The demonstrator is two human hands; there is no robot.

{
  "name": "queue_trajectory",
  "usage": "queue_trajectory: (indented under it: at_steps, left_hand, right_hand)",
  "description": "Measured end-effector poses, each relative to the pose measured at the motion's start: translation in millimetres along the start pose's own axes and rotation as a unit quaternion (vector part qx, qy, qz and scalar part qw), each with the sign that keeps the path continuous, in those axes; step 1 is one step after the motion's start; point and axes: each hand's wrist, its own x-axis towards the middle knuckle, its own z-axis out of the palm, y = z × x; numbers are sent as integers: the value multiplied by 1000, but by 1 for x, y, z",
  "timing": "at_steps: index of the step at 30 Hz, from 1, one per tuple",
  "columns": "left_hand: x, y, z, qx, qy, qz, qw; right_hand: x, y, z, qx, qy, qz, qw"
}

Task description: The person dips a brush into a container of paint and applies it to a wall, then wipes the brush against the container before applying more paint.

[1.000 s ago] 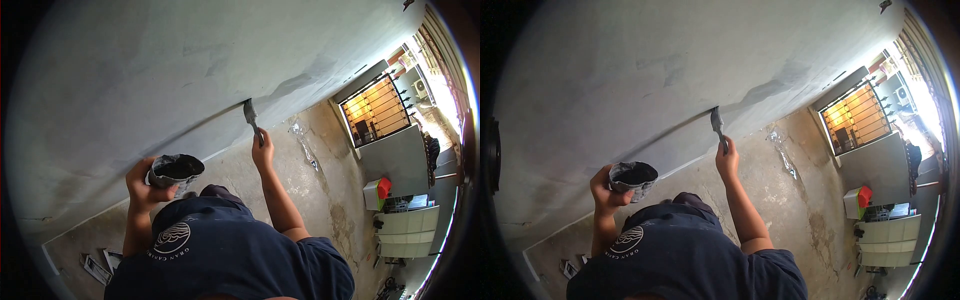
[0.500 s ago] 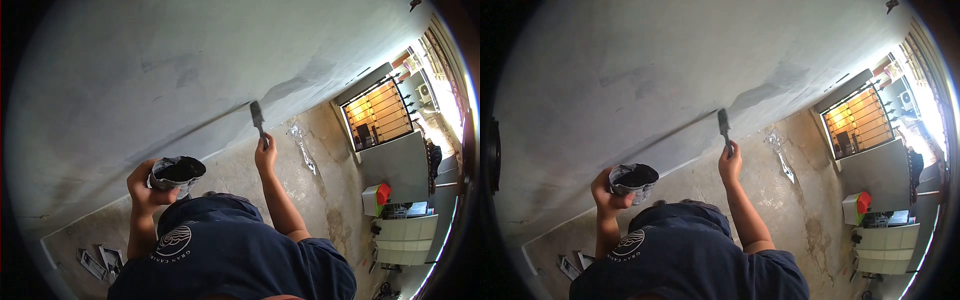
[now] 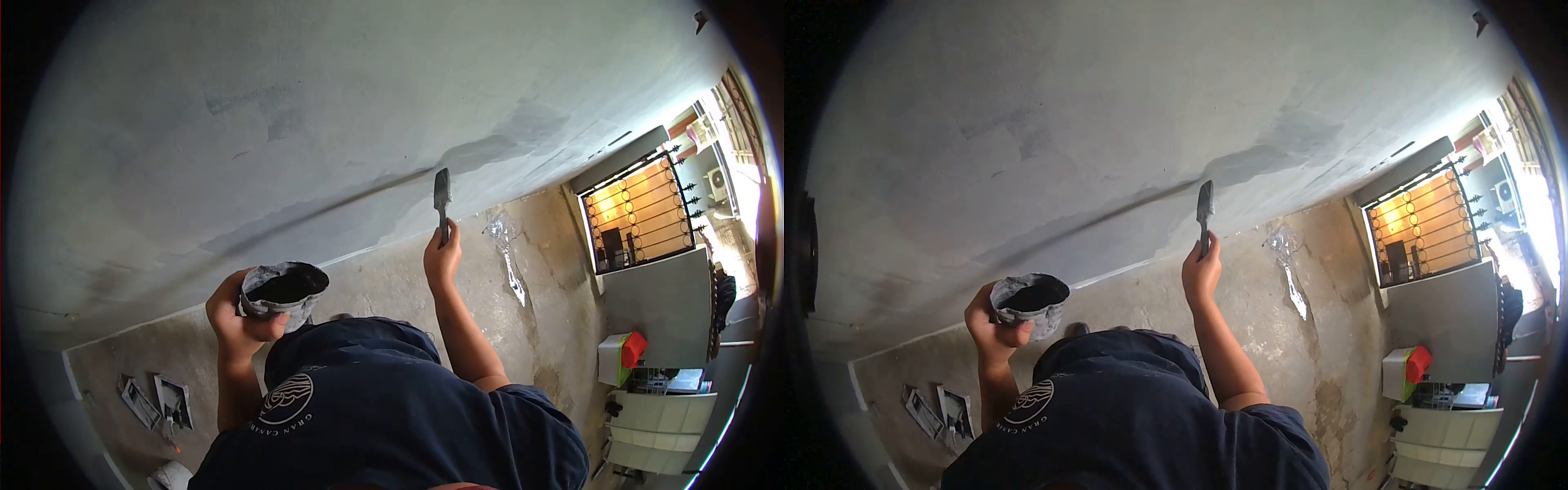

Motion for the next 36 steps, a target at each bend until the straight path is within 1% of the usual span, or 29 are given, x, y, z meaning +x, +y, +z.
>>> queue_trajectory:
  at_steps: [2,3,4,6,7,8,10,11,14,15,16,18,19,20,21,22,24,26,28,29,30,31,33,35,36]
  left_hand:
    - [-3,0,3,14,6,3,1000]
    - [-3,0,5,25,10,9,1000]
    - [-3,-1,8,28,13,8,1000]
    - [-7,-4,16,25,28,17,999]
    - [-8,-3,19,29,30,16,999]
    - [-10,-3,22,34,40,19,998]
    - [-11,-5,28,43,55,19,997]
    - [-12,-7,31,52,61,22,997]
    - [-15,-13,34,78,60,25,995]
    - [-15,-15,35,92,54,30,994]
    - [-16,-15,36,95,55,30,994]
    - [-18,-17,39,103,62,40,992]
    - [-20,-17,42,106,61,41,992]
    - [-20,-23,48,81,72,26,994]
    - [-21,-24,51,56,83,12,995]
    - [-23,-25,53,58,81,14,995]
    - [-26,-25,54,82,82,0,993]
    - [-26,-22,56,70,76,-4,995]
    - [-26,-14,56,57,72,-6,996]
    - [-24,-9,56,61,63,0,996]
    - [-20,-5,56,65,55,5,996]
    - [-17,1,53,95,39,23,994]
    - [-12,8,54,83,37,23,996]
    - [-9,8,57,69,37,21,997]
    - [-9,7,55,65,32,18,997]
  right_hand:
    - [9,0,3,-29,-81,-35,996]
    - [3,-9,5,-16,-105,-67,992]
    - [-4,-18,2,-39,-167,-40,984]
    - [-21,-13,2,-22,-177,-122,976]
    - [-25,-13,-2,-31,-191,-65,979]
    - [-24,-7,-1,-28,-195,-66,978]
    - [-15,8,4,-1,-97,-25,995]
    - [-8,12,10,-5,-53,-33,998]
    - [15,15,31,31,-72,-51,996]
    - [18,5,28,2,-166,-49,985]
    - [13,7,33,11,-203,-81,976]
    - [0,4,37,27,-222,-151,963]
    - [-5,5,33,18,-234,-132,963]
    - [-6,7,31,20,-234,-130,963]
    - [-8,6,24,26,-215,-91,972]
    - [-6,7,21,33,-196,-51,979]
    - [2,15,25,33,-140,-25,989]
    - [13,16,31,30,-127,-25,991]
    - [15,7,32,27,-205,-30,978]
    - [9,1,30,61,-232,-55,969]
    - [1,-4,30,61,-239,-99,964]
    - [-8,-8,24,55,-243,-83,965]
    - [-22,-12,13,50,-246,-67,966]
    - [-28,-7,9,56,-173,-29,983]
    - [-29,-6,13,56,-172,-28,983]
